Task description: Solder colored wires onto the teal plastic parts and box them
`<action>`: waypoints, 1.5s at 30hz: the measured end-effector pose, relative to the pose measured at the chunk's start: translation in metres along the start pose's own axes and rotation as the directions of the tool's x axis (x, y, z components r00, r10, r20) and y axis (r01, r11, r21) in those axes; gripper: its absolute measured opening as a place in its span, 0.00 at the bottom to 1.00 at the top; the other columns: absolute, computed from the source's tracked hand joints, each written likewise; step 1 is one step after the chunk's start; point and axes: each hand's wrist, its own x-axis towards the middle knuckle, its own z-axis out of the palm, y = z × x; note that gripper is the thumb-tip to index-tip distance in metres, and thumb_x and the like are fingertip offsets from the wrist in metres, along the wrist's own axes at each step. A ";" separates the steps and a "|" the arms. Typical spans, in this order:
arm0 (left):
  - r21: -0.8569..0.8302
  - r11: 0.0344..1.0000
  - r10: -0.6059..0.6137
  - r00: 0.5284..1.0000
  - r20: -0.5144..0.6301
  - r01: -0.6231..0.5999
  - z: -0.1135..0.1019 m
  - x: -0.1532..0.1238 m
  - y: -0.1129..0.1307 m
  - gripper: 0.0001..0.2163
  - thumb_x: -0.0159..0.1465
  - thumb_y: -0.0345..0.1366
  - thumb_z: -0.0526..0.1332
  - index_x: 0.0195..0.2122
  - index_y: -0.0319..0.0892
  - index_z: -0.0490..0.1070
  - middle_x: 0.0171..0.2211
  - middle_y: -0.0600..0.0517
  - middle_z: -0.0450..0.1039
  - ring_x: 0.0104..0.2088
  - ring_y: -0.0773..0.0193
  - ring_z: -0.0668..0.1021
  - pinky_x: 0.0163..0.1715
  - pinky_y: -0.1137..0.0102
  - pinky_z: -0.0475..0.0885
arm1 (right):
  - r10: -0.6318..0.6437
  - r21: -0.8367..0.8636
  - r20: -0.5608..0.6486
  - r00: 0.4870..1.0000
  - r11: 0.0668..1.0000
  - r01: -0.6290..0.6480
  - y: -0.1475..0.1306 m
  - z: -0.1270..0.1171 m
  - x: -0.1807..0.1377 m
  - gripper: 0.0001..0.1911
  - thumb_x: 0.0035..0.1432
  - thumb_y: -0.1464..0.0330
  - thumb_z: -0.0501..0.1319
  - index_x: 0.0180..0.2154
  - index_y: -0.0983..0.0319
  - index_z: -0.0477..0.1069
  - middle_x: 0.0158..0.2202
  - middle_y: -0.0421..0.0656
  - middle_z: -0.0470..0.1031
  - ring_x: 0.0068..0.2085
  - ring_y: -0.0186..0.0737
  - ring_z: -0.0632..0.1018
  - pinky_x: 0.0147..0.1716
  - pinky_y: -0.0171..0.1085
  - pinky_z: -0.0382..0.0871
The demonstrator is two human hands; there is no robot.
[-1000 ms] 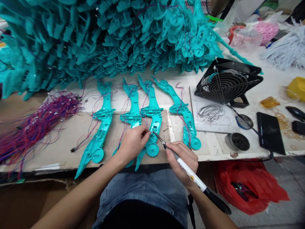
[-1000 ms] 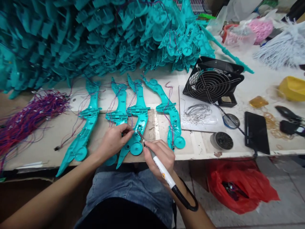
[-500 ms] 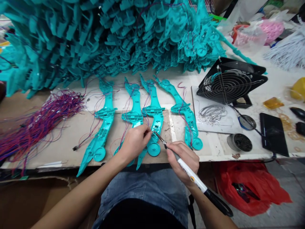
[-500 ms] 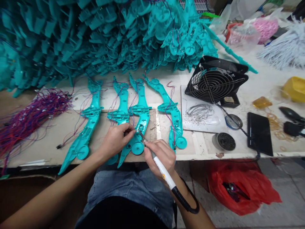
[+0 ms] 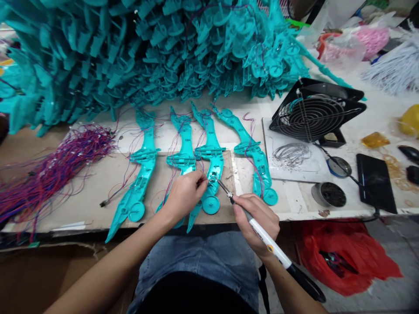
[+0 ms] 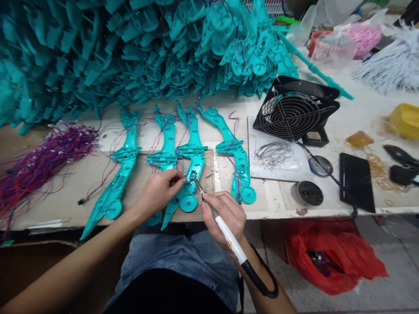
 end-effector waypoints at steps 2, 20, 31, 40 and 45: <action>0.002 1.000 -0.002 1.000 0.004 0.002 0.000 0.000 0.000 0.07 0.63 0.35 0.56 0.32 0.42 0.72 0.30 0.51 0.77 0.31 0.62 0.77 0.31 0.70 0.64 | 0.002 -0.004 -0.015 1.000 1.000 -0.002 0.000 -0.002 0.000 0.12 0.55 0.78 0.61 0.42 0.62 0.75 0.33 0.45 0.78 0.35 0.39 0.79 0.36 0.40 0.75; 0.056 0.998 0.034 0.999 0.007 -0.034 -0.001 -0.003 0.002 0.08 0.62 0.35 0.56 0.33 0.42 0.73 0.29 0.51 0.77 0.30 0.61 0.77 0.30 0.70 0.64 | 0.102 -0.225 -0.290 0.952 0.959 -0.171 0.030 -0.055 -0.037 0.13 0.64 0.64 0.57 0.46 0.62 0.74 0.32 0.45 0.79 0.35 0.43 0.81 0.38 0.44 0.78; 0.153 0.987 0.043 0.999 0.019 -0.045 -0.001 -0.006 0.001 0.08 0.63 0.37 0.54 0.33 0.43 0.72 0.29 0.51 0.76 0.30 0.60 0.77 0.30 0.69 0.64 | 0.117 -0.463 -0.150 0.982 0.869 -0.175 0.049 -0.059 -0.044 0.21 0.58 0.71 0.62 0.54 0.60 0.68 0.48 0.49 0.77 0.48 0.45 0.79 0.51 0.44 0.75; 0.367 0.905 0.292 0.941 -0.171 -0.214 -0.001 -0.015 0.034 0.14 0.65 0.45 0.57 0.40 0.41 0.75 0.42 0.42 0.74 0.44 0.49 0.72 0.44 0.58 0.63 | 0.114 -0.364 -0.126 0.985 0.919 -0.153 0.038 -0.039 -0.052 0.24 0.58 0.73 0.62 0.57 0.60 0.64 0.50 0.49 0.77 0.45 0.42 0.81 0.49 0.40 0.76; 0.231 0.944 0.241 0.970 -0.001 -0.234 0.037 -0.010 0.070 0.18 0.61 0.50 0.60 0.37 0.39 0.75 0.38 0.42 0.74 0.43 0.48 0.71 0.44 0.56 0.63 | 0.140 -0.311 -0.150 0.979 0.933 -0.181 0.034 -0.036 -0.046 0.23 0.58 0.73 0.62 0.55 0.60 0.65 0.49 0.49 0.77 0.45 0.42 0.81 0.49 0.41 0.76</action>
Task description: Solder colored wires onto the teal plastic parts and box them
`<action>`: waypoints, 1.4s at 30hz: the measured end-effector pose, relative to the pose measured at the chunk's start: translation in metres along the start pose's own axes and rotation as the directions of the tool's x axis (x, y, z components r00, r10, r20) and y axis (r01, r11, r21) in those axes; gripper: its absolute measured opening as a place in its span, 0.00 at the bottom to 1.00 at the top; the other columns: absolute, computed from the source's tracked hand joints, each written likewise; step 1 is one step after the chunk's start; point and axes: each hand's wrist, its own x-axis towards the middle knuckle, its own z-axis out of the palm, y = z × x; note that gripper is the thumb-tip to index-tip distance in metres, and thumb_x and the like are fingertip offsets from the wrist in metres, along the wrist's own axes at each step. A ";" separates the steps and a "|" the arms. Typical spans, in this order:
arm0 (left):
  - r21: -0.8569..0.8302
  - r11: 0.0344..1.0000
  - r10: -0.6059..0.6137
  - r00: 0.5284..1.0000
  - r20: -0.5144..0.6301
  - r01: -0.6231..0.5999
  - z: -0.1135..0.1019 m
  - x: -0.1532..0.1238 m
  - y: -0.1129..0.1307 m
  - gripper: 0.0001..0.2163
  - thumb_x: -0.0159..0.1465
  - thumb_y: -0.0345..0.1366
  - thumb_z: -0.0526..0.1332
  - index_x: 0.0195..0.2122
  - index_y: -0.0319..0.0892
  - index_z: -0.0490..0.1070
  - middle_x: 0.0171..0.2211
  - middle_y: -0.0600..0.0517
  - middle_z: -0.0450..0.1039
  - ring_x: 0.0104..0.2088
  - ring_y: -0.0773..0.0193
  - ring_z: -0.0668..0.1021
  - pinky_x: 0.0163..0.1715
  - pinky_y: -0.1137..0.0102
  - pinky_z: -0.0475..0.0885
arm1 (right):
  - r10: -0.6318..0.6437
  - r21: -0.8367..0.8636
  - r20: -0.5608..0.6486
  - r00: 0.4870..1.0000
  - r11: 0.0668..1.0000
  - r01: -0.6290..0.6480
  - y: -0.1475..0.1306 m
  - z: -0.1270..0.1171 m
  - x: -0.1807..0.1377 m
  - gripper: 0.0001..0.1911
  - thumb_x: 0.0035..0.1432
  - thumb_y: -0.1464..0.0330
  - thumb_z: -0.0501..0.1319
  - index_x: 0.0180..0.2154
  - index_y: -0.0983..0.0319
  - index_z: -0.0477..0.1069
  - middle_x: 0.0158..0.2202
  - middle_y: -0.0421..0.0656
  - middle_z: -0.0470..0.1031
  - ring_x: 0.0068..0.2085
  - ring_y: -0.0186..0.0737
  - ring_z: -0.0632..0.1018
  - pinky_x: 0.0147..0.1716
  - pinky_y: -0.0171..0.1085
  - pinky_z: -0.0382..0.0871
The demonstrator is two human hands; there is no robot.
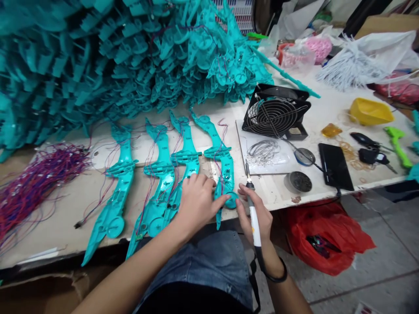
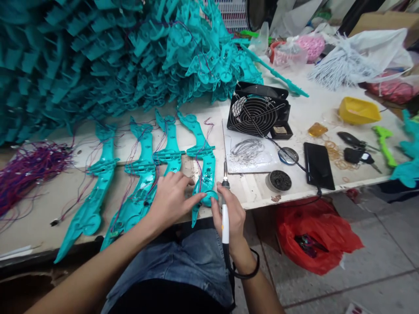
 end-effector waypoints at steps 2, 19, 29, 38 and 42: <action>-0.078 0.995 -0.058 0.998 0.028 0.060 0.010 0.006 0.005 0.11 0.62 0.43 0.59 0.34 0.40 0.75 0.36 0.43 0.74 0.43 0.49 0.72 0.44 0.57 0.63 | 0.003 0.013 -0.008 1.000 1.000 -0.003 0.000 0.000 0.004 0.23 0.58 0.74 0.62 0.55 0.60 0.66 0.49 0.48 0.77 0.46 0.42 0.80 0.49 0.41 0.76; -0.874 0.217 -0.272 0.887 0.373 0.434 -0.016 0.014 -0.009 0.08 0.53 0.39 0.66 0.25 0.40 0.70 0.21 0.55 0.72 0.22 0.71 0.71 0.26 0.76 0.66 | 0.024 0.410 0.176 0.984 0.907 -0.095 -0.005 0.034 0.071 0.24 0.58 0.73 0.58 0.56 0.57 0.63 0.51 0.46 0.75 0.47 0.40 0.79 0.45 0.38 0.75; -0.483 0.839 -0.175 0.965 0.198 0.251 -0.004 0.007 -0.029 0.05 0.61 0.35 0.57 0.33 0.40 0.70 0.26 0.52 0.72 0.28 0.63 0.73 0.30 0.69 0.66 | -0.049 0.281 0.066 0.997 0.959 0.028 0.004 0.027 0.064 0.16 0.61 0.73 0.58 0.51 0.57 0.69 0.38 0.41 0.77 0.37 0.34 0.79 0.42 0.34 0.73; -0.259 0.959 0.113 0.993 -0.024 -0.115 0.003 0.026 -0.008 0.07 0.63 0.30 0.58 0.40 0.42 0.75 0.34 0.49 0.77 0.39 0.57 0.74 0.41 0.65 0.68 | -0.207 0.143 0.032 0.978 0.969 0.200 0.004 0.026 0.060 0.15 0.63 0.75 0.56 0.50 0.58 0.69 0.39 0.44 0.76 0.40 0.37 0.79 0.42 0.36 0.74; -0.409 0.912 -0.017 0.999 0.043 0.033 0.012 0.039 -0.011 0.07 0.63 0.32 0.58 0.33 0.42 0.75 0.29 0.52 0.77 0.34 0.61 0.75 0.36 0.68 0.67 | -0.193 0.144 -0.027 0.981 0.970 0.195 0.011 0.018 0.061 0.15 0.63 0.69 0.58 0.51 0.58 0.70 0.36 0.44 0.76 0.37 0.38 0.78 0.39 0.37 0.75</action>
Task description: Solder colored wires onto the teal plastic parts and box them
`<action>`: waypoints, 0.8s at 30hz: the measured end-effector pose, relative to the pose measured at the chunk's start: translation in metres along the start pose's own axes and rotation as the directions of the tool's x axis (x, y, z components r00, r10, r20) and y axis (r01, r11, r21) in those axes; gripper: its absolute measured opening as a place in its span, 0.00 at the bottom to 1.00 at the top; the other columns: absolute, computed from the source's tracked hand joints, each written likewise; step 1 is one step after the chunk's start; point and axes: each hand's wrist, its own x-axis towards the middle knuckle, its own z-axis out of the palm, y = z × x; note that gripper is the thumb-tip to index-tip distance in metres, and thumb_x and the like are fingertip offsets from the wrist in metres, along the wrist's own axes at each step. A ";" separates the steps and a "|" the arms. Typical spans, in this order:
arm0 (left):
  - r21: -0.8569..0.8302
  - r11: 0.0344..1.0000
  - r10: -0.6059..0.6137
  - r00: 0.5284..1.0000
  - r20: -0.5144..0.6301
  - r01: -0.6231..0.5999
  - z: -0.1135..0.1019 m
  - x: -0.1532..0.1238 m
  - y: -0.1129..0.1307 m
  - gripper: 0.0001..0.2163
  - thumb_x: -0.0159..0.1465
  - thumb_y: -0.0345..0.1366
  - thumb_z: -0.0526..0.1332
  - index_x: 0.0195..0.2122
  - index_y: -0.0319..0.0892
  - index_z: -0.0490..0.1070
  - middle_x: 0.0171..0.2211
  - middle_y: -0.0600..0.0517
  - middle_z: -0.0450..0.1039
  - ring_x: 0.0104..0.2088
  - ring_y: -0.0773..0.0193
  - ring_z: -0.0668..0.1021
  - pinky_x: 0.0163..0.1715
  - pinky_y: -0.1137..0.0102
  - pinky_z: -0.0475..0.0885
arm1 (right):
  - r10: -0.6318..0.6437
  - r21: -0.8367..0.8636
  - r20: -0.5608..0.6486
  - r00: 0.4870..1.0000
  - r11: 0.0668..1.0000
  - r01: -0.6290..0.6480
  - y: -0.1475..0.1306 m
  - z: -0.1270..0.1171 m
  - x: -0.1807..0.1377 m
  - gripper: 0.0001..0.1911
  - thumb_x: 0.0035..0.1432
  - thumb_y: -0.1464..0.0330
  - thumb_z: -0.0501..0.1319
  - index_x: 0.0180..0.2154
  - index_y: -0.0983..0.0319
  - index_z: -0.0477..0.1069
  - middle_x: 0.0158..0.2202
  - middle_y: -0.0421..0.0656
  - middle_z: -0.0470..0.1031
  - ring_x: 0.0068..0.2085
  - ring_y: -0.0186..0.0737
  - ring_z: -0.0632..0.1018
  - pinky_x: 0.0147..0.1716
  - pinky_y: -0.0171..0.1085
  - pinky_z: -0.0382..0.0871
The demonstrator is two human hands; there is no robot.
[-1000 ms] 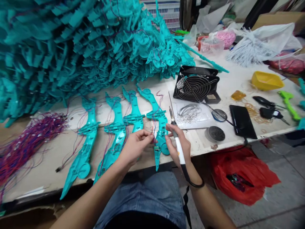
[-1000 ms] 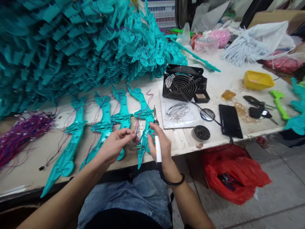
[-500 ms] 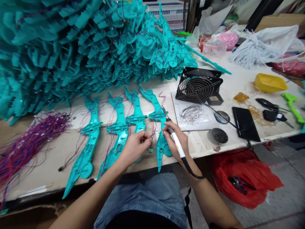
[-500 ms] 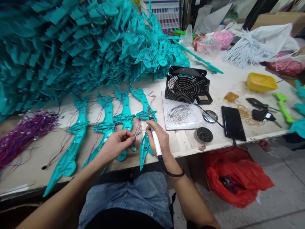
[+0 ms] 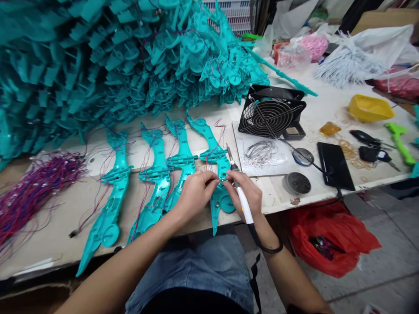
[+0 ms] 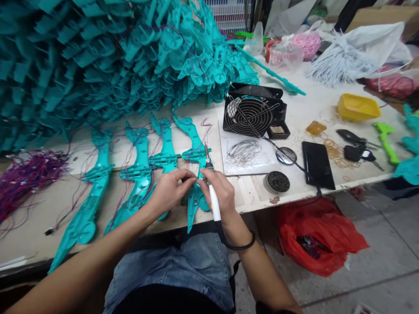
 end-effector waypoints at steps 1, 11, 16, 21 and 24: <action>-0.043 0.998 -0.044 0.999 -0.005 0.044 0.002 0.003 -0.002 0.06 0.63 0.33 0.58 0.33 0.42 0.75 0.29 0.52 0.77 0.32 0.62 0.75 0.35 0.69 0.67 | 0.002 0.008 -0.033 0.999 1.000 -0.002 0.002 -0.005 -0.002 0.16 0.63 0.67 0.58 0.52 0.59 0.70 0.35 0.45 0.76 0.36 0.39 0.78 0.38 0.38 0.74; 0.022 0.987 -0.156 0.988 -0.018 0.157 0.017 0.022 0.002 0.06 0.60 0.34 0.58 0.28 0.42 0.73 0.21 0.55 0.71 0.24 0.66 0.71 0.26 0.72 0.60 | 0.170 0.078 -0.201 0.965 0.984 -0.158 -0.004 -0.033 -0.029 0.10 0.57 0.76 0.61 0.40 0.60 0.76 0.34 0.42 0.78 0.35 0.39 0.78 0.37 0.39 0.73; 0.063 0.986 -0.152 0.988 -0.004 0.152 0.018 0.024 0.005 0.06 0.59 0.33 0.58 0.27 0.41 0.72 0.22 0.55 0.71 0.24 0.66 0.72 0.27 0.72 0.60 | 0.180 0.081 -0.186 0.966 0.982 -0.168 -0.003 -0.030 -0.029 0.09 0.58 0.77 0.60 0.38 0.60 0.76 0.33 0.43 0.78 0.34 0.40 0.79 0.35 0.40 0.74; 0.068 0.986 -0.152 0.988 0.012 0.151 0.017 0.026 0.004 0.05 0.59 0.32 0.57 0.27 0.41 0.71 0.23 0.54 0.72 0.25 0.66 0.72 0.28 0.72 0.61 | 0.178 0.085 -0.144 0.973 0.982 -0.167 -0.003 -0.029 -0.026 0.08 0.59 0.74 0.59 0.38 0.61 0.76 0.32 0.45 0.78 0.34 0.40 0.79 0.34 0.40 0.75; 0.077 0.986 -0.149 0.989 0.015 0.147 0.017 0.027 0.003 0.05 0.58 0.31 0.58 0.27 0.41 0.71 0.23 0.54 0.73 0.25 0.65 0.72 0.28 0.72 0.61 | 0.181 0.099 -0.114 0.977 0.980 -0.170 -0.003 -0.028 -0.024 0.08 0.59 0.74 0.59 0.38 0.61 0.76 0.32 0.45 0.78 0.34 0.40 0.79 0.34 0.40 0.75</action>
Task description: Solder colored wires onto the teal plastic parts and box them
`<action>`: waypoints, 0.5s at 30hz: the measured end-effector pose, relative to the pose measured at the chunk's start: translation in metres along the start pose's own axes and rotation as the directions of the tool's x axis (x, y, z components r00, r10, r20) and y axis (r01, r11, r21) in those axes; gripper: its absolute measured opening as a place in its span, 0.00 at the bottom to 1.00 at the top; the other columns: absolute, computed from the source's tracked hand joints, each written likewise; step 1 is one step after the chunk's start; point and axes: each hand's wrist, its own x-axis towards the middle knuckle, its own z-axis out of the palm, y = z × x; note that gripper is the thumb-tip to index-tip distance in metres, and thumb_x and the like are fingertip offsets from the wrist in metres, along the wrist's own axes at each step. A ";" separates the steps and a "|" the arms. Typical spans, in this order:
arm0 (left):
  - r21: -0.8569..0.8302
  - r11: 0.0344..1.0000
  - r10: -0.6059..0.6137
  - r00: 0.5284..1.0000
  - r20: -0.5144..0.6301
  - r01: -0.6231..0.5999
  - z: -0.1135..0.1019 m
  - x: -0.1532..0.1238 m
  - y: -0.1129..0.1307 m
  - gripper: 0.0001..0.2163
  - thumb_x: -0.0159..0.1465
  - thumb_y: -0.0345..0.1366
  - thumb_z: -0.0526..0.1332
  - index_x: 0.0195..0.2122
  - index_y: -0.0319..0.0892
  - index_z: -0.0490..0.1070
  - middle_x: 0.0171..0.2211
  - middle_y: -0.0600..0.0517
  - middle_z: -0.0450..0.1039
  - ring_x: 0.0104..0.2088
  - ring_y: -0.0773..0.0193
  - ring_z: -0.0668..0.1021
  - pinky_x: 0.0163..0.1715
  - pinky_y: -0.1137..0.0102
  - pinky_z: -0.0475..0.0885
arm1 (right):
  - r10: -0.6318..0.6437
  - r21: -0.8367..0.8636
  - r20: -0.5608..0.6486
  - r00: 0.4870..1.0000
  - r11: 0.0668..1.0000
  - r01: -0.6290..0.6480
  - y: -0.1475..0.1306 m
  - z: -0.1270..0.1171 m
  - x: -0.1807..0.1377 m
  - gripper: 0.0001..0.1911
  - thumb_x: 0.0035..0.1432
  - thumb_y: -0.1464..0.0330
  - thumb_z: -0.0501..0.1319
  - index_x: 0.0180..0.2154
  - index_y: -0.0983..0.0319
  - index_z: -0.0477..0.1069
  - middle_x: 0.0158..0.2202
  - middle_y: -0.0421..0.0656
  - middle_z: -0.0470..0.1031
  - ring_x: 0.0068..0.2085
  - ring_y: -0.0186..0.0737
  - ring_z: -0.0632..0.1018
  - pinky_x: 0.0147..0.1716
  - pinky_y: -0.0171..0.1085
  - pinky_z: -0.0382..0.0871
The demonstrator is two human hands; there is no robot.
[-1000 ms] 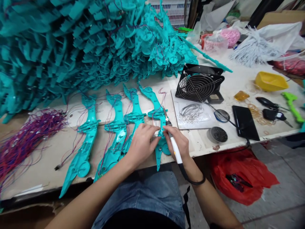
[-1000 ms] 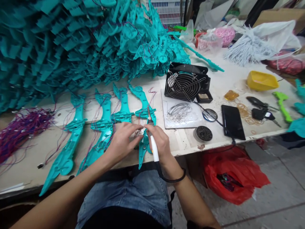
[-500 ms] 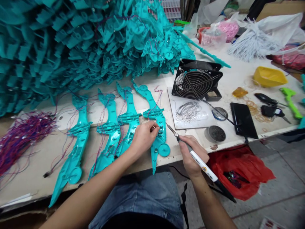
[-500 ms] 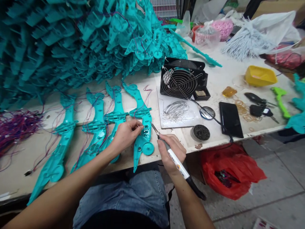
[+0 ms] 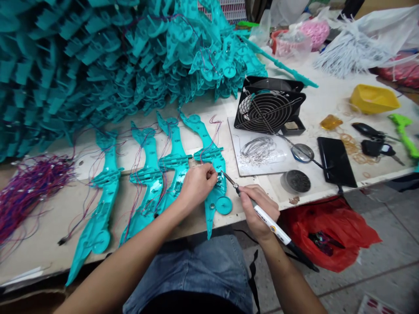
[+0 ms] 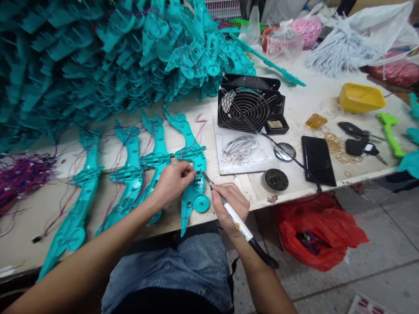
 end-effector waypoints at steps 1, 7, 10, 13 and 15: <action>0.001 1.000 0.002 1.000 0.002 -0.002 0.000 0.000 0.000 0.05 0.58 0.31 0.58 0.27 0.41 0.71 0.23 0.54 0.73 0.25 0.65 0.72 0.28 0.72 0.61 | 0.003 0.005 0.010 1.000 1.000 -0.003 0.000 0.000 0.000 0.08 0.59 0.74 0.59 0.38 0.61 0.76 0.32 0.45 0.78 0.34 0.40 0.79 0.34 0.40 0.75; -0.011 1.000 0.004 1.000 0.005 -0.004 0.000 0.001 0.000 0.05 0.58 0.31 0.58 0.26 0.41 0.71 0.22 0.54 0.72 0.25 0.66 0.72 0.27 0.72 0.61 | -0.018 0.033 0.005 1.000 0.999 0.018 0.001 0.001 -0.001 0.10 0.58 0.77 0.59 0.39 0.61 0.76 0.32 0.45 0.77 0.35 0.40 0.78 0.34 0.40 0.74; -0.013 1.000 0.008 1.000 0.001 -0.008 0.000 0.001 0.000 0.05 0.58 0.31 0.57 0.26 0.41 0.71 0.22 0.54 0.72 0.25 0.66 0.72 0.27 0.72 0.61 | -0.016 0.037 0.022 1.000 0.999 0.015 0.001 0.001 -0.002 0.10 0.58 0.77 0.59 0.38 0.62 0.76 0.31 0.45 0.77 0.34 0.39 0.78 0.33 0.40 0.74; -0.016 1.000 -0.001 1.000 0.002 0.002 0.000 0.001 0.000 0.05 0.58 0.31 0.57 0.26 0.41 0.71 0.22 0.54 0.72 0.25 0.66 0.72 0.27 0.72 0.60 | -0.009 0.018 0.003 1.000 1.000 0.009 -0.001 0.000 -0.002 0.09 0.58 0.76 0.59 0.38 0.61 0.76 0.31 0.45 0.77 0.34 0.40 0.78 0.33 0.40 0.74; -0.018 1.000 -0.006 1.000 0.003 0.006 0.000 0.001 0.000 0.05 0.58 0.31 0.57 0.26 0.41 0.71 0.22 0.54 0.72 0.25 0.66 0.72 0.27 0.72 0.60 | -0.018 0.010 -0.014 1.000 1.000 0.018 -0.001 0.000 -0.001 0.09 0.58 0.76 0.59 0.38 0.61 0.76 0.31 0.45 0.77 0.34 0.40 0.78 0.33 0.41 0.74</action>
